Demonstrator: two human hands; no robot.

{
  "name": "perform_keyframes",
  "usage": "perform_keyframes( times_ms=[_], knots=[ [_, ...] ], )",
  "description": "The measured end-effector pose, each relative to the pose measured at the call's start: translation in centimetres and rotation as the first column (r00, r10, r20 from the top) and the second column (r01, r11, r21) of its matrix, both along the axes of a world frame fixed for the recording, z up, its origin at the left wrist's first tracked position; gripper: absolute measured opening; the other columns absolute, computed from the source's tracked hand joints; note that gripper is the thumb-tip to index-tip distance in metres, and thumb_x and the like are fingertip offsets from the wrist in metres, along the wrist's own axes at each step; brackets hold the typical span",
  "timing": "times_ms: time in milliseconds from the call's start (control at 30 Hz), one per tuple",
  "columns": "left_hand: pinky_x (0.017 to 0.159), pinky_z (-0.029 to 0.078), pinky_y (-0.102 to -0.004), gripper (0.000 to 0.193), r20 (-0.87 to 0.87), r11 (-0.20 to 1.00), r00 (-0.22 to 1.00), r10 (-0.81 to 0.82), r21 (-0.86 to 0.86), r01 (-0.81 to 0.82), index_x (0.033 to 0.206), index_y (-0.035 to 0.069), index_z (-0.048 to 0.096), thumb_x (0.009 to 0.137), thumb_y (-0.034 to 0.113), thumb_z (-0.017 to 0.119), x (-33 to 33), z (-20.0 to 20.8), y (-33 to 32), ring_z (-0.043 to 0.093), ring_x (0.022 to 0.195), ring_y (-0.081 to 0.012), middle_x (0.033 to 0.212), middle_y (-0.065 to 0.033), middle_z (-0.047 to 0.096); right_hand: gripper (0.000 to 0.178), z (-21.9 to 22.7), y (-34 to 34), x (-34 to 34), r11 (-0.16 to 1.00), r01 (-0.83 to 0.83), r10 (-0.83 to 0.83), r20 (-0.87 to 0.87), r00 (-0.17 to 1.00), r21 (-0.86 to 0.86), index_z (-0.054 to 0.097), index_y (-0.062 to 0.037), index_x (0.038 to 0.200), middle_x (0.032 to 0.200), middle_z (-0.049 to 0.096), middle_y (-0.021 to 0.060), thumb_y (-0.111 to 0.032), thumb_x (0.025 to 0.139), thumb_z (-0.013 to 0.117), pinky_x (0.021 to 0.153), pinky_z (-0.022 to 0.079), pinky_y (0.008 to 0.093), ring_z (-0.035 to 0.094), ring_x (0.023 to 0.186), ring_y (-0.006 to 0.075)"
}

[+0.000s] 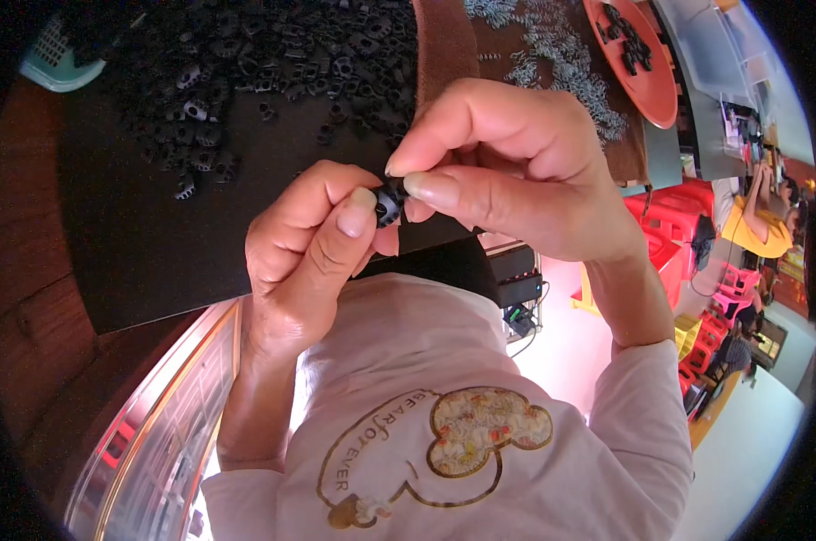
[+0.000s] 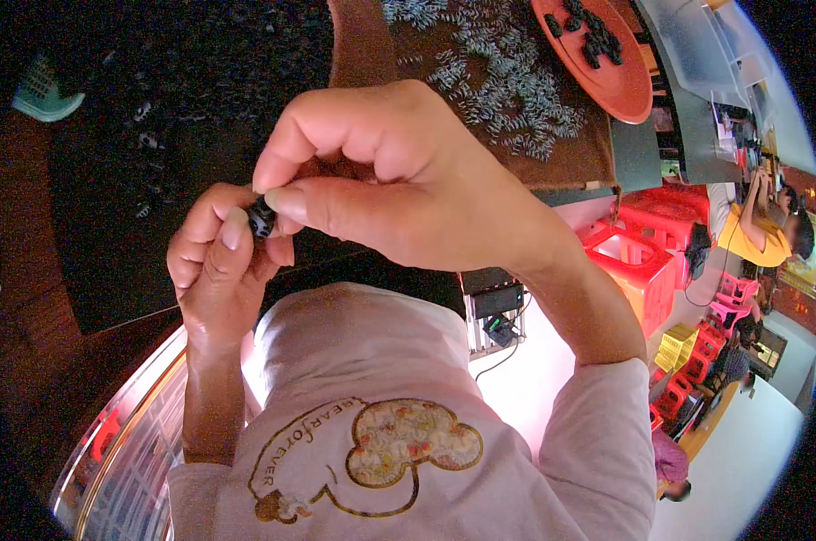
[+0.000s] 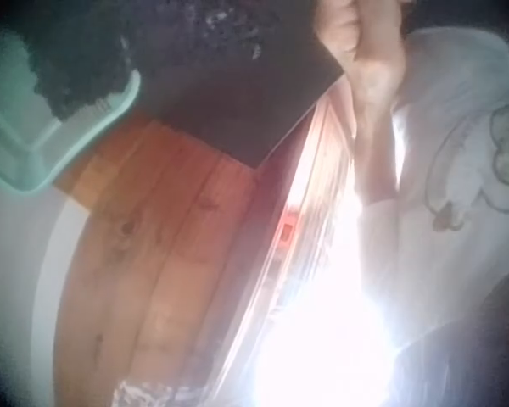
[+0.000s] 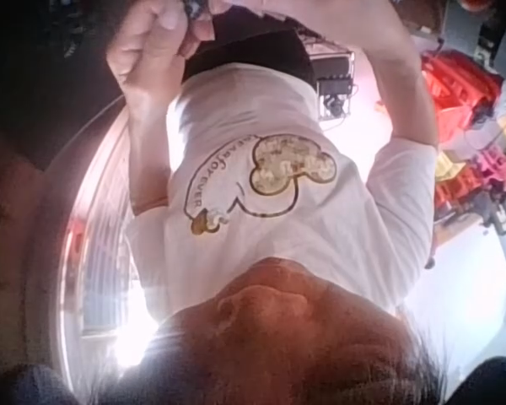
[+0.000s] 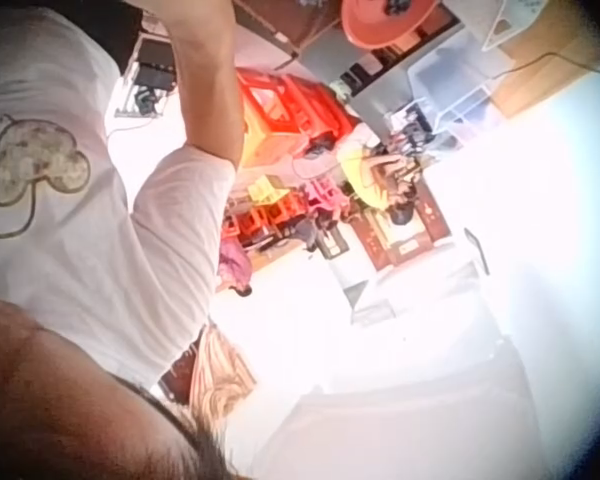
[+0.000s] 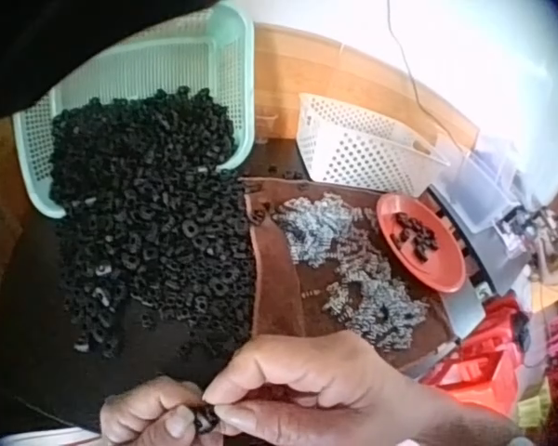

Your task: Assembling small plastic and metal components by hand.

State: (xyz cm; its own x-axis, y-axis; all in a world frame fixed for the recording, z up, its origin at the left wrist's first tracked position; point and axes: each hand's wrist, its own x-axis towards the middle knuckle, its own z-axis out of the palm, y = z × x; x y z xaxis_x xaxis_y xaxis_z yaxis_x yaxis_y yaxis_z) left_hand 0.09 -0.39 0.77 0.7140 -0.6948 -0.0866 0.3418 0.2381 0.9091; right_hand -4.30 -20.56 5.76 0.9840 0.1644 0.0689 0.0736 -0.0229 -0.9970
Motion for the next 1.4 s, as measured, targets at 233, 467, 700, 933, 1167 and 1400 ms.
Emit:
perform_keyframes(
  times_ms=[233,467,700,933,1167,1400],
  knots=[
    [0.055,0.042,-0.0173,0.031,0.012,0.998,1.000,0.021,0.058,-0.022,0.099,0.000,0.058,0.093,0.030,0.056,-0.2,0.9,-0.5,0.053,0.066,-0.0070,0.077,-0.0023,0.059,0.009,0.0,-0.3,0.1,0.997,-0.025,0.035,-0.127,0.991,0.074,0.063,0.0008,0.094,0.074,0.064,0.0036,0.000,0.085,0.063,0.040,0.033,0.0155,0.048,0.049,0.0014],
    [0.051,0.035,-0.0172,0.030,0.112,0.998,0.993,0.031,0.052,-0.037,0.097,0.000,0.059,0.092,0.030,0.059,-0.3,1.0,-1.2,0.047,0.059,-0.0056,0.072,-0.0013,0.057,0.008,-0.4,-0.4,-0.1,0.998,-0.034,0.039,-0.091,0.995,0.062,0.063,0.0012,0.093,0.073,0.063,0.0055,0.002,0.085,0.063,0.039,0.032,0.0160,0.046,0.047,0.0020],
    [0.047,0.030,-0.0194,0.033,0.060,0.998,0.998,0.034,0.052,-0.037,0.091,0.000,0.060,0.087,0.033,0.062,-0.3,1.2,-1.2,0.042,0.052,-0.0050,0.067,-0.0013,0.055,0.008,-0.7,-0.4,-0.2,0.994,-0.059,0.066,-0.067,0.996,0.094,0.063,0.0016,0.091,0.076,0.064,0.0062,0.001,0.084,0.064,0.041,0.033,0.0158,0.048,0.050,0.0019],
    [0.045,0.029,-0.0201,0.033,0.050,0.998,0.999,0.008,0.059,-0.011,0.091,-0.001,0.059,0.086,0.031,0.063,0.0,0.9,-1.2,0.038,0.049,-0.0046,0.066,-0.0015,0.054,0.009,-0.2,-0.7,-0.2,0.981,-0.018,0.047,-0.145,0.988,0.195,0.061,0.0019,0.093,0.076,0.065,0.0069,0.004,0.084,0.061,0.042,0.032,0.0160,0.047,0.051,0.0013],
    [0.045,0.029,-0.0197,0.034,-0.011,0.995,0.999,-0.038,0.096,0.039,0.094,-0.002,0.059,0.087,0.031,0.063,0.4,0.8,-0.5,0.038,0.049,-0.0041,0.067,-0.0025,0.055,0.009,0.3,-0.6,-0.1,0.985,-0.044,0.083,-0.236,0.968,0.166,0.060,0.0018,0.093,0.075,0.064,0.0067,0.002,0.084,0.063,0.042,0.031,0.0168,0.045,0.050,0.0020],
    [0.046,0.030,-0.0193,0.034,-0.029,0.997,0.999,-0.043,0.067,0.045,0.095,-0.002,0.060,0.086,0.031,0.064,0.3,1.0,-0.6,0.040,0.050,-0.0039,0.068,-0.0023,0.057,0.007,-0.5,-0.8,0.0,0.983,-0.094,0.116,-0.131,0.985,0.158,0.060,0.0016,0.089,0.075,0.063,0.0076,0.002,0.083,0.064,0.042,0.033,0.0174,0.047,0.051,0.0037]
  ],
)
